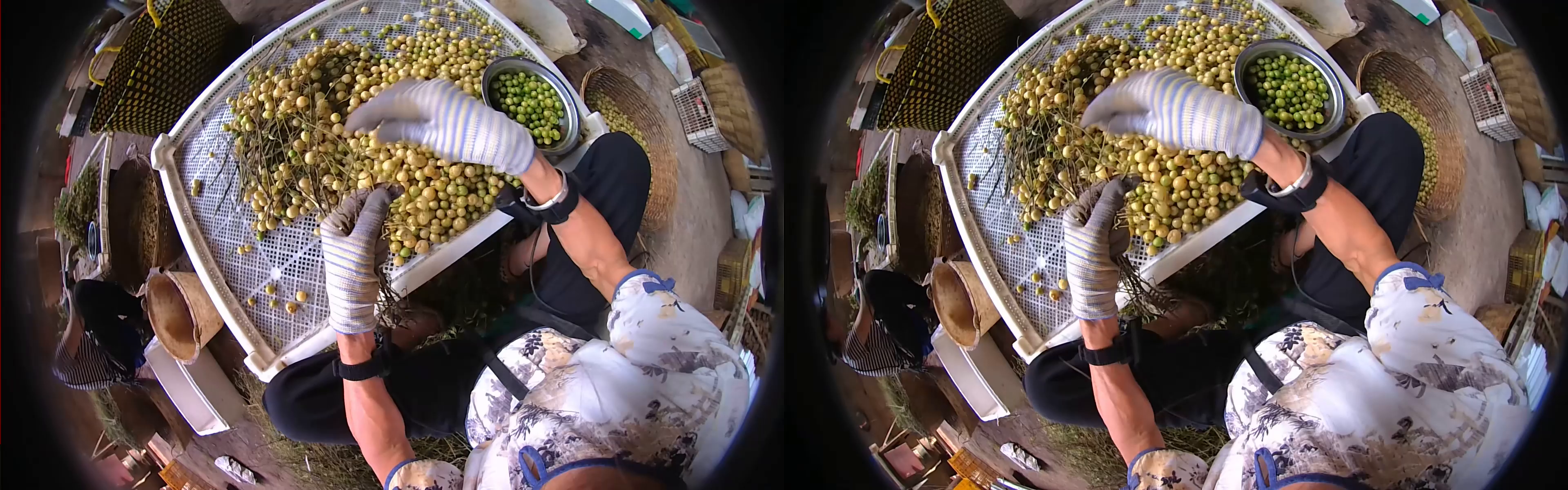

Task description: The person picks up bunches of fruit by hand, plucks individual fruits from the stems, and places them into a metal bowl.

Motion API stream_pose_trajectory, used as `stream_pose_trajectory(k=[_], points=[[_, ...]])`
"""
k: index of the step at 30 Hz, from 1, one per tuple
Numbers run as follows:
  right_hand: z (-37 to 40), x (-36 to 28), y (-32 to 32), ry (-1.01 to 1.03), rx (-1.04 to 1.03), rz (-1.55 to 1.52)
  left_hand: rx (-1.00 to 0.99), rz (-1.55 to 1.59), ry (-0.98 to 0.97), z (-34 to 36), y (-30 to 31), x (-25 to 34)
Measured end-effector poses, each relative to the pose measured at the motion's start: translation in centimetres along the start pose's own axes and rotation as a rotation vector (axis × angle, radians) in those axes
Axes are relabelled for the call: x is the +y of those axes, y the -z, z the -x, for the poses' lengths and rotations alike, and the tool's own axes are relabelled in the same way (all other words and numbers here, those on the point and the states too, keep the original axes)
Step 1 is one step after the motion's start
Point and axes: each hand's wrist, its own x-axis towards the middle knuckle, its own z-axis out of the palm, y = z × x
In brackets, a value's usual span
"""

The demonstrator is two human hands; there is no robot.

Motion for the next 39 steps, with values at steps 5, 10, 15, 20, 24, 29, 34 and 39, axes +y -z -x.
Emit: stream_pose_trajectory(k=[5,10,15,20,24,29,34,39], points=[[-0.5,1.2,-1.5,0.033,-0.323,-0.212,0.029,-0.041,-0.017,-0.2,0.1,-0.6],[0.2,3.3,-2.4,-0.168,0.235,-0.486,0.011,0.049,-0.023,0.0,-0.1,-0.3],[2.7,5.7,-1.1,-0.208,0.312,-0.776,-0.070,0.180,-0.042,-0.3,0.7,0.0],[3.0,4.1,-3.7,-0.198,-0.031,-0.731,-0.055,0.215,0.025,-0.5,0.7,-0.8],[1.6,4.1,-5.4,-0.241,-0.003,-0.981,0.034,0.210,0.010,-0.1,0.0,0.0],[1.5,7.0,-5.1,-0.075,-0.004,-1.649,-0.008,0.264,-0.051,-0.5,0.7,-0.5],[4.6,3.4,-5.3,-0.385,0.089,-1.152,0.069,0.264,-0.033,-0.7,0.9,-0.5],[4.7,2.9,-7.5,-0.354,0.011,-1.302,0.129,0.254,-0.025,-0.7,0.6,-0.4]])
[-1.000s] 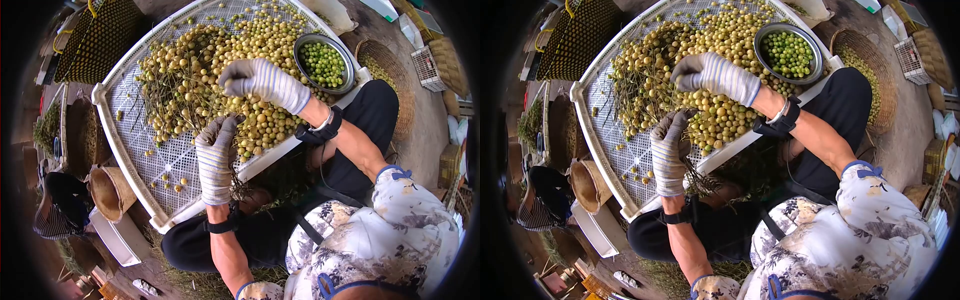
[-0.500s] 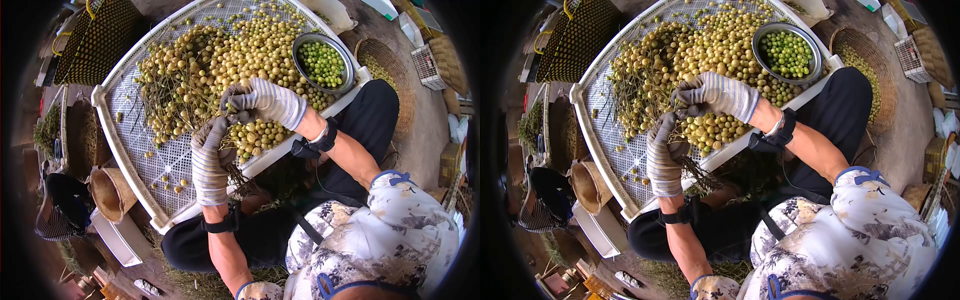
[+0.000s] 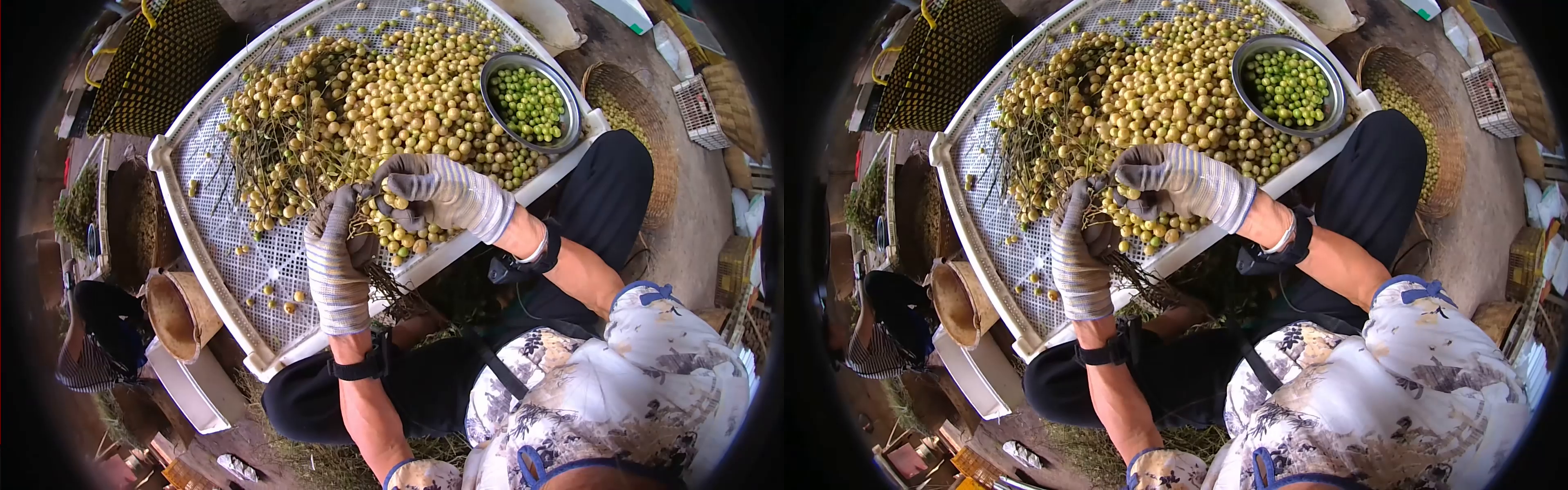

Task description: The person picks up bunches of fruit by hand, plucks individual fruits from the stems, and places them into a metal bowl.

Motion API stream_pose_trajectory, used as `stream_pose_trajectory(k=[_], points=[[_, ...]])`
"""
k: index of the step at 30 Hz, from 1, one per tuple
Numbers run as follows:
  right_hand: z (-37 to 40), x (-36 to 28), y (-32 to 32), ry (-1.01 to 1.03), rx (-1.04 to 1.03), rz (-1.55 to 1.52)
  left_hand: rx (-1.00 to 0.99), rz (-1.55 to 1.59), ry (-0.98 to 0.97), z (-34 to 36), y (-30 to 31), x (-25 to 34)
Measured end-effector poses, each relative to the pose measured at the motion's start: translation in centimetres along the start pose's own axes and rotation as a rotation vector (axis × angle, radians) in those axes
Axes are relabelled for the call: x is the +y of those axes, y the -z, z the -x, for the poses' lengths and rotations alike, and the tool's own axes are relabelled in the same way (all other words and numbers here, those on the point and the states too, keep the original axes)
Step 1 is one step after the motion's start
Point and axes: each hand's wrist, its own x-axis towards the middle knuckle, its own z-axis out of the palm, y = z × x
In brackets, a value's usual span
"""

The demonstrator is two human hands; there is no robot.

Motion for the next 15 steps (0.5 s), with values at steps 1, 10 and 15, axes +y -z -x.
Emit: stream_pose_trajectory(k=[1,10,15], points=[[-0.2,0.0,0.0,-0.012,-0.006,-0.046,-0.063,0.022,-0.007,-0.3,0.6,-0.2],[-1.0,0.6,-0.5,0.286,0.073,-0.243,-0.055,0.009,-0.026,-0.2,0.0,-0.4],[-1.1,0.7,-0.5,0.448,0.278,-0.105,0.020,0.009,-0.022,0.2,-0.6,-0.3]])
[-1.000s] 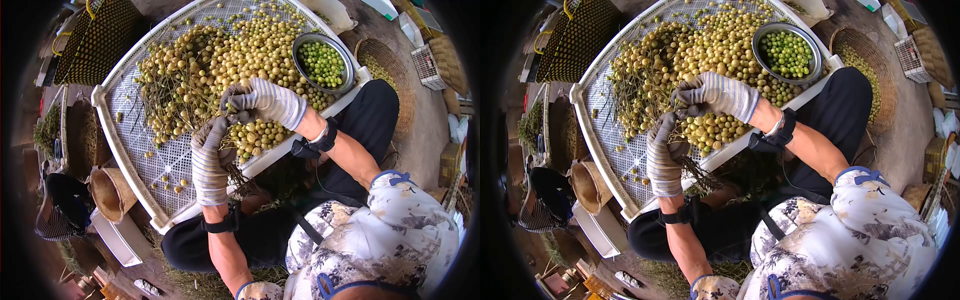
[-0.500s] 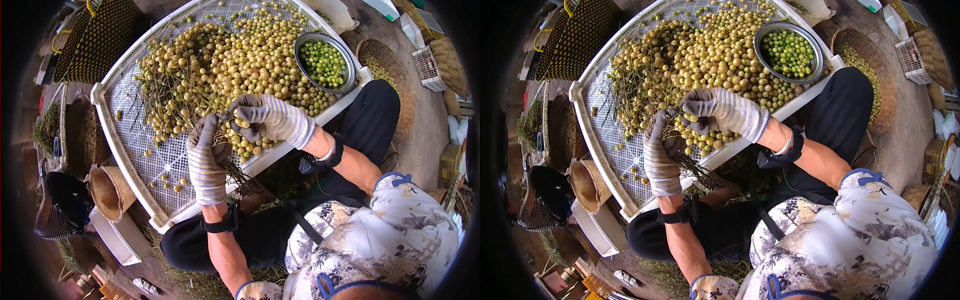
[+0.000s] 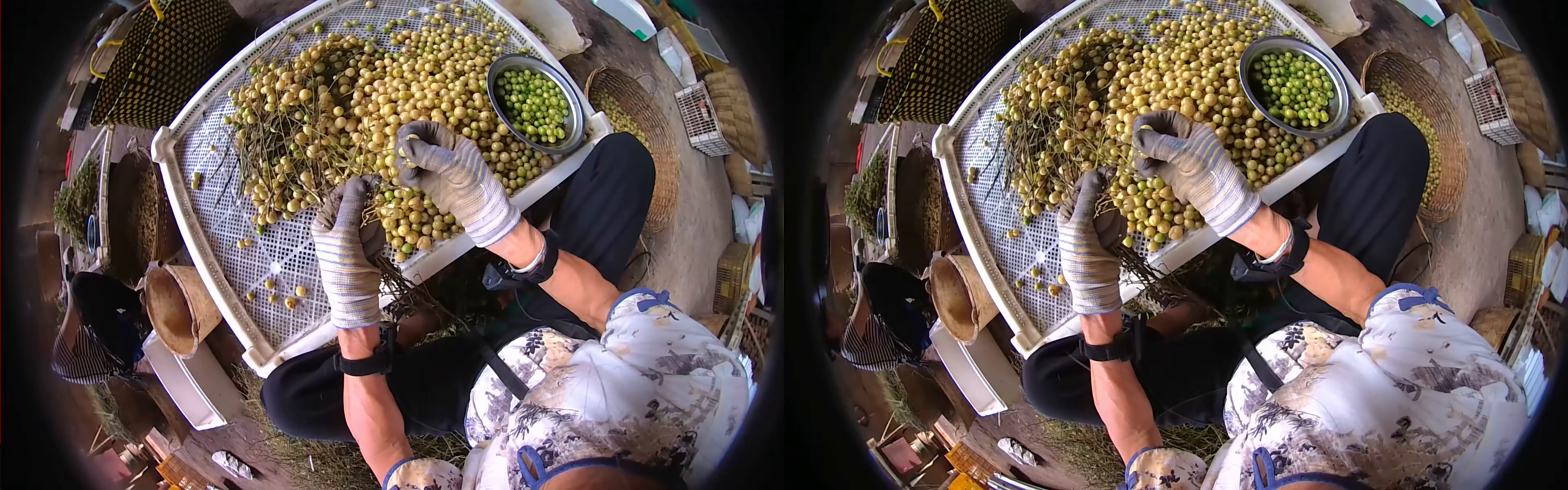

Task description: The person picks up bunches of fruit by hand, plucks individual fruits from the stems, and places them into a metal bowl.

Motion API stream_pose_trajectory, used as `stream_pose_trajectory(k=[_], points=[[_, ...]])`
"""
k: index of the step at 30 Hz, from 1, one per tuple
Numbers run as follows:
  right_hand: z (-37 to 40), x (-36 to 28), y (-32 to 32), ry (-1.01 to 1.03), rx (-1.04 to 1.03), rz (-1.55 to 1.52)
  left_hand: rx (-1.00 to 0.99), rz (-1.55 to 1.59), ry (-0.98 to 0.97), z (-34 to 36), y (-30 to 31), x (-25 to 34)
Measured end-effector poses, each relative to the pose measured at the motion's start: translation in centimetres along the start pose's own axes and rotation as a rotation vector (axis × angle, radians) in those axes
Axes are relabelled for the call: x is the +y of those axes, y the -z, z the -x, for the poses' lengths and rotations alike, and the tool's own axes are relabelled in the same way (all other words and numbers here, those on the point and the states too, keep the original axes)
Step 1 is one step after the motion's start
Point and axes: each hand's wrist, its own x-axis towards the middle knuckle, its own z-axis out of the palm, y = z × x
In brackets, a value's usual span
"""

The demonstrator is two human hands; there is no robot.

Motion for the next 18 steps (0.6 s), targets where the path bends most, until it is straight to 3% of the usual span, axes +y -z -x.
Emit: stream_pose_trajectory(k=[3,6,10,14,15,18], points=[[0.1,0.2,0.2,-0.032,-0.077,-0.163,-0.072,0.011,-0.013,0.1,0.4,0.0],[-1.2,-0.2,1.5,-0.104,-0.209,-0.429,-0.021,0.039,0.004,-0.1,0.8,0.0],[-0.5,-2.4,1.4,-0.151,-0.126,-0.220,-0.042,0.059,-0.028,-0.4,1.4,0.0],[2.1,-2.3,-1.2,-0.175,-0.256,0.592,-0.009,0.048,-0.020,-0.4,1.3,-0.2],[2.5,-2.3,-2.2,-0.319,-0.257,0.636,0.032,0.032,-0.012,-0.4,1.0,-0.2],[3.2,-0.7,-1.9,-0.389,-0.310,0.229,0.104,-0.006,0.019,-0.2,0.9,-0.1]])
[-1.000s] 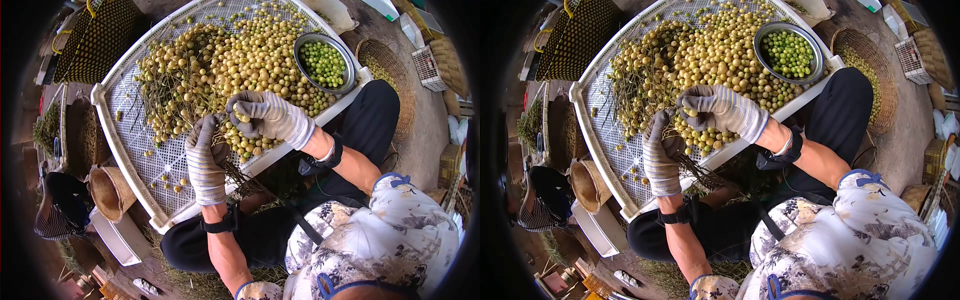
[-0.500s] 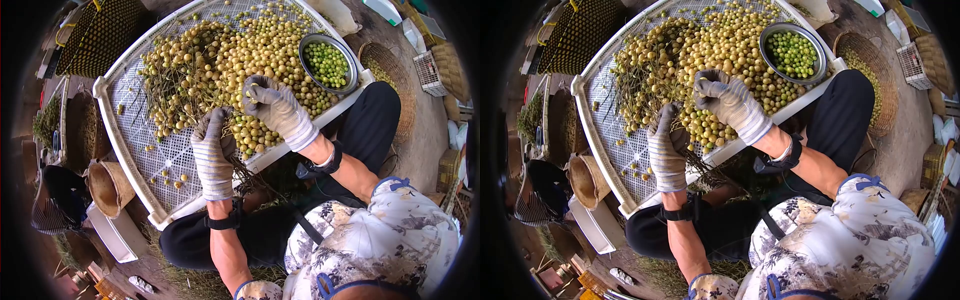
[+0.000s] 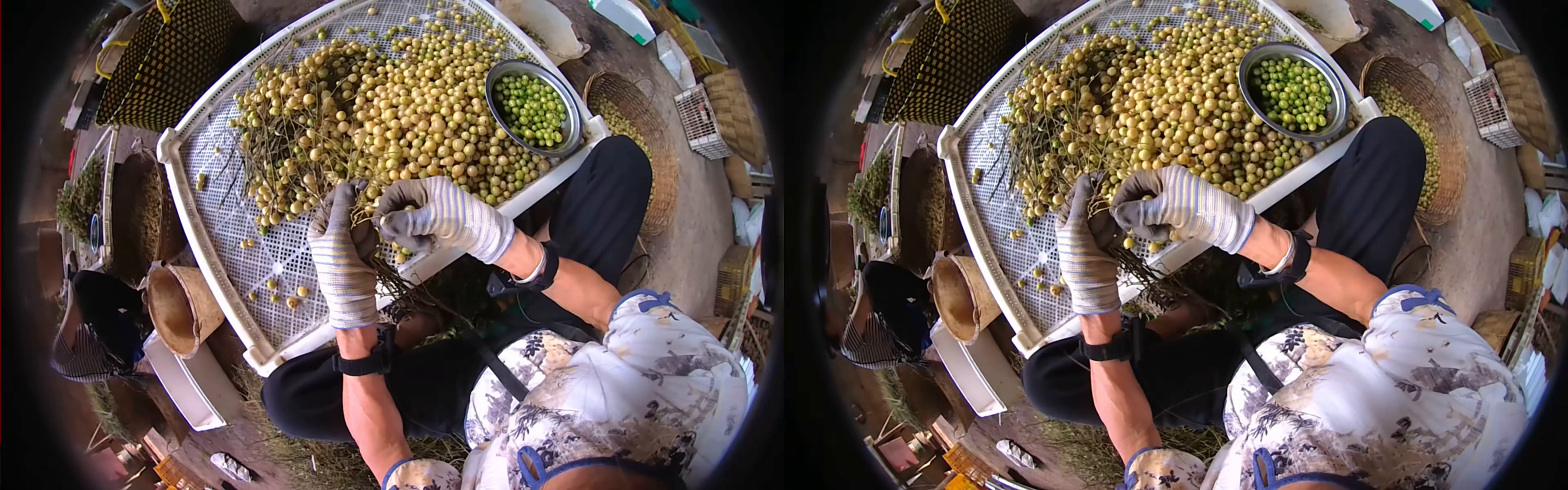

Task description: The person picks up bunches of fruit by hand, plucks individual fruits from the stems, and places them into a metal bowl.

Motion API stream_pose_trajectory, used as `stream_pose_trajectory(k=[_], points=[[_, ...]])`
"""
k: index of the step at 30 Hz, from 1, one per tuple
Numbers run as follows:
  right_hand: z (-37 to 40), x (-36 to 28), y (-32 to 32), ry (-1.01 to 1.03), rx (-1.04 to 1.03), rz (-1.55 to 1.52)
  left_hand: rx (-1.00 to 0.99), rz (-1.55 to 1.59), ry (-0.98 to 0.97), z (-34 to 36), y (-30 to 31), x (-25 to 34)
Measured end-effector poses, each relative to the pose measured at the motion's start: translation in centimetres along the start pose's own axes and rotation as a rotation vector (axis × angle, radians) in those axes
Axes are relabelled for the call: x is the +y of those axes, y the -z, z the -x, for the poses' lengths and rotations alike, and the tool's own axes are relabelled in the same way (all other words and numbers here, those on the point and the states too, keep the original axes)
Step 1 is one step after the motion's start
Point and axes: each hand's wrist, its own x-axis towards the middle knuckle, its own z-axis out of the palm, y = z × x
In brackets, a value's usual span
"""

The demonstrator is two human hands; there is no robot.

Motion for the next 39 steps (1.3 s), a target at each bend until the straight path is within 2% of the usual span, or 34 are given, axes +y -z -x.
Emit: stream_pose_trajectory(k=[3,5,7,8,12,13,14,15,16,21,24,27,32,33,35,37,39], points=[[-0.1,-0.3,0.8,0.004,-0.047,-0.194,-0.009,0.013,-0.028,0.5,-0.2,0.1],[-0.4,-0.9,2.3,0.066,-0.150,-0.352,-0.058,0.016,-0.016,0.3,0.4,0.0],[0.0,-1.7,2.7,0.102,0.030,-0.130,-0.062,0.018,-0.028,0.3,0.7,0.1],[0.0,-2.4,2.4,0.064,0.135,0.092,-0.046,0.016,-0.039,0.4,0.5,0.0],[-0.3,-2.1,0.9,0.066,0.030,0.284,-0.087,0.051,-0.054,0.4,0.5,-0.4],[-0.4,-2.6,0.5,-0.053,0.011,0.349,-0.083,0.065,-0.059,0.4,0.6,-0.4],[-0.5,-2.3,0.3,-0.077,0.030,0.441,-0.157,0.082,-0.061,0.4,0.8,-0.3],[-0.5,-1.8,0.0,-0.100,0.049,0.532,-0.126,0.078,-0.069,0.5,0.7,-0.4],[-0.3,-1.1,-0.3,-0.049,0.055,0.314,-0.095,0.073,-0.076,0.6,0.5,-0.5],[-0.4,0.0,0.9,0.128,-0.082,-0.195,-0.124,0.088,-0.107,0.8,0.9,-0.6],[-1.0,-2.5,2.0,0.205,0.180,0.004,-0.109,0.037,-0.113,1.6,0.8,0.1],[-2.6,-3.2,2.1,0.238,0.165,0.104,-0.088,-0.009,-0.089,2.5,0.2,0.1],[-4.1,-4.8,1.4,0.161,-0.016,0.147,-0.168,0.051,-0.076,3.7,0.4,0.2],[-4.4,-5.1,2.3,0.153,-0.120,0.140,-0.161,0.047,-0.087,4.0,0.5,0.3],[-4.7,-5.7,2.4,0.162,-0.135,-0.055,-0.154,0.042,-0.106,4.4,0.8,0.6],[-4.1,-7.9,2.6,0.172,-0.244,-0.052,-0.199,0.088,-0.090,4.8,1.6,0.7],[-5.1,-9.7,4.6,0.351,-0.216,0.068,-0.245,0.163,-0.080,5.9,2.1,1.3]])
